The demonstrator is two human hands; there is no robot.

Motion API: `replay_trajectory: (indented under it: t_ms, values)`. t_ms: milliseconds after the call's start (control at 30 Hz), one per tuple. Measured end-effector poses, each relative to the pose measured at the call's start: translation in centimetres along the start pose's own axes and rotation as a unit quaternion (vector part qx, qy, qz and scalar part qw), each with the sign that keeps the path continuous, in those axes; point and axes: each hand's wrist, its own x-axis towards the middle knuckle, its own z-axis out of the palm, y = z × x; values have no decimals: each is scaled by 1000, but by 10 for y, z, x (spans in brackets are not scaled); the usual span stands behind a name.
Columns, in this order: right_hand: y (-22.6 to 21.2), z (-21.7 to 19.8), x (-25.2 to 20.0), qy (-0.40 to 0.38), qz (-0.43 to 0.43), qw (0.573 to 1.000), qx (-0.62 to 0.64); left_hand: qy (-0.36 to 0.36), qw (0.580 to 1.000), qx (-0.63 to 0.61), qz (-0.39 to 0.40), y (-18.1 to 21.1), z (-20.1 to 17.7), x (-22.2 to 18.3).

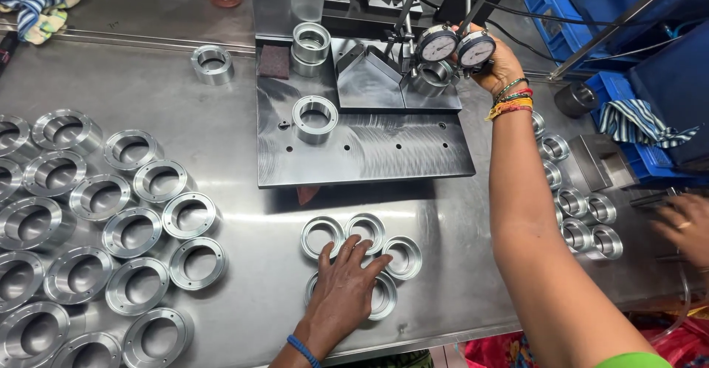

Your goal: Inspect metal rings using a dial indicator and wipe them with a cloth.

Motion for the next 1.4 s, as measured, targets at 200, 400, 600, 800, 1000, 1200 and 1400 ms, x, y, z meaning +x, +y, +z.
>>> replay_trajectory:
  t_ms: [200, 400, 600, 800, 1000, 1200, 1400]
  values:
    - [-2, -5, 6, -13, -8, 999, -36, 8, 1000, 2, 4, -3, 5, 0]
    - [0, -11, 7, -18, -20, 999, -29, -11, 1000, 3, -9, 3, -1, 1]
    - [2, -4, 4, -4, -17, 1000, -20, -27, 999, 2, -25, 2, 4, 4]
    - [22, -21, -13, 235, -209, 938, -143, -20, 1000, 6, -20, -2, 7, 3]
    - [85, 47, -101, 279, -382, 762, -443, 18, 1000, 14, 8, -2, 4, -2]
    - [92, 92, -120, 89, -415, 596, -682, 23, 999, 22, 9, -1, 4, -3]
    - [89, 91, -129, 138, -261, 623, -724, 49, 998, 24, 20, 0, 4, -8]
